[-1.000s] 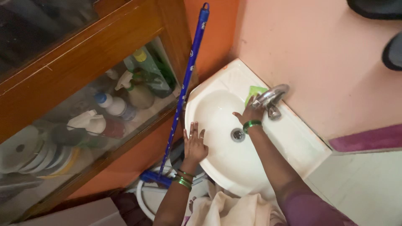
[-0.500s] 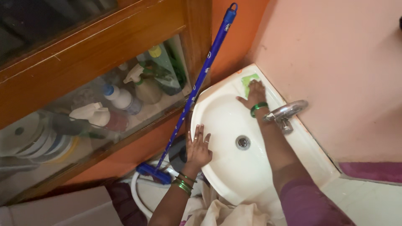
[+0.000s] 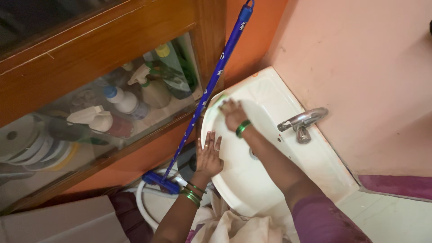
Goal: The person scrubs a white bathroom sink with a green sponge, repeatedly rinsing the sponge and their hands under running water. They wipe the basin, faucet, and surrounding surfaces, then rinse the sponge and place it in the sink.
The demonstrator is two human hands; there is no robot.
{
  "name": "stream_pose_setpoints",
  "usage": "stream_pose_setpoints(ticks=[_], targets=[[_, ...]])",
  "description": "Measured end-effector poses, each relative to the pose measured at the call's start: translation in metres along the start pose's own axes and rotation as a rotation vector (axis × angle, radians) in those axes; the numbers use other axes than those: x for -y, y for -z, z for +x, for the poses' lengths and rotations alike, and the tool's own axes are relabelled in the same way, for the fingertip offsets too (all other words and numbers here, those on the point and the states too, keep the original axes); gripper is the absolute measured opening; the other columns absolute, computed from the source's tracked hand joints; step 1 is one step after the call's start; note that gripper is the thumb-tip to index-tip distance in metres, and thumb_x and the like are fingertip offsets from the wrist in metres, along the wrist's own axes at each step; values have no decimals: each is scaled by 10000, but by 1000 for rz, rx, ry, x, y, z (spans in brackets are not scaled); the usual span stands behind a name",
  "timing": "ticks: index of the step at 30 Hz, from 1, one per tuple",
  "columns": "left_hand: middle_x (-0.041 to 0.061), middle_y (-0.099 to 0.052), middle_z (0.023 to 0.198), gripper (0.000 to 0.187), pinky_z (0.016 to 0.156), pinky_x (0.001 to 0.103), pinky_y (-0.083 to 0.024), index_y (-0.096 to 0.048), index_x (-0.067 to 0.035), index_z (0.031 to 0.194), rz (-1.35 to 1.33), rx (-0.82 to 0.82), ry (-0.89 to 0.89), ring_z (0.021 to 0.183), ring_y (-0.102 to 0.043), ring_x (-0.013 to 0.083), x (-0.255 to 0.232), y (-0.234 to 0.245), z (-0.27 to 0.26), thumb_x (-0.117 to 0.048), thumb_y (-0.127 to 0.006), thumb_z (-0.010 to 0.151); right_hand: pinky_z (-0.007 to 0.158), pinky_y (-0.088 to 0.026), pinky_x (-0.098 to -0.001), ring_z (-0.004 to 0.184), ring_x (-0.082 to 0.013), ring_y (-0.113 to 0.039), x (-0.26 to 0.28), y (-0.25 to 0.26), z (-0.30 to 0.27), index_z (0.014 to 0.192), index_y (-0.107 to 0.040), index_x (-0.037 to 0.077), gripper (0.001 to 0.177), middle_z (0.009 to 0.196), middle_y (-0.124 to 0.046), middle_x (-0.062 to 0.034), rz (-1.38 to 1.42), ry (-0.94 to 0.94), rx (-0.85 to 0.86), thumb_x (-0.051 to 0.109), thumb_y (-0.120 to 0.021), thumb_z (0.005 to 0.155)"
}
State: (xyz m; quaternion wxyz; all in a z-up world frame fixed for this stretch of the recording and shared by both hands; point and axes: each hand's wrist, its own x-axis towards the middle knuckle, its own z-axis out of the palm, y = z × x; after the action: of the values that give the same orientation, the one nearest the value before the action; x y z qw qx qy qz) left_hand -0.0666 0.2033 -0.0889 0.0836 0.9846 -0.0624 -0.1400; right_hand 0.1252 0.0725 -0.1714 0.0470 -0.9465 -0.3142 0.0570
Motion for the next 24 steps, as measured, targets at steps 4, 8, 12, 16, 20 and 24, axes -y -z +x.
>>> stream_pose_setpoints(ticks=[4,8,12,16,20,24], targets=[[179,-89,1690,923,1233,608,-11,-237,-62,1590,-1,5,8,1572,11,305,-3,4,-3,-272,-603,769,1218,-157,-647,1529,-326,-238,-67,35,6,1532,-425,151,697,1661,-295,-103,-20,-324,25,215,-595,858],[174,-91,1703,910,1239,602,-23,-245,-72,1596,-1,-9,4,1581,10,295,-1,5,-4,-266,-602,781,1225,-174,-598,1550,-369,-192,-103,59,-37,1575,-343,123,828,1684,-253,-143,-6,-553,65,388,-685,869],[157,-63,1698,928,1246,585,2,-235,-87,1600,-24,48,26,1574,26,274,-2,7,-2,-274,-613,773,1253,-134,-544,1543,-397,-166,-86,40,-93,1617,-254,91,931,1673,-209,-183,-181,-701,133,436,-694,873],[176,-54,1697,910,1237,594,13,-246,-72,1592,-21,9,-6,1576,35,292,1,3,-1,-279,-612,785,1243,-152,-553,1543,-421,-169,-52,27,-152,1616,-237,41,973,1679,-196,-222,-192,-801,135,528,-673,895],[175,-66,1699,893,1245,591,14,-252,-73,1590,-32,14,-4,1581,37,293,1,1,-2,-261,-595,788,1216,-161,-566,1504,-457,-174,-60,49,-119,1600,-209,28,1109,1671,-160,-224,-125,-816,155,699,-650,835],[160,-83,1707,883,1250,591,14,-261,-73,1591,-45,-10,0,1585,28,289,0,2,-5,-237,-573,781,1237,-179,-534,1522,-475,-183,-85,74,-53,1608,-254,21,1255,1665,-197,-243,-107,-662,152,801,-702,734]])
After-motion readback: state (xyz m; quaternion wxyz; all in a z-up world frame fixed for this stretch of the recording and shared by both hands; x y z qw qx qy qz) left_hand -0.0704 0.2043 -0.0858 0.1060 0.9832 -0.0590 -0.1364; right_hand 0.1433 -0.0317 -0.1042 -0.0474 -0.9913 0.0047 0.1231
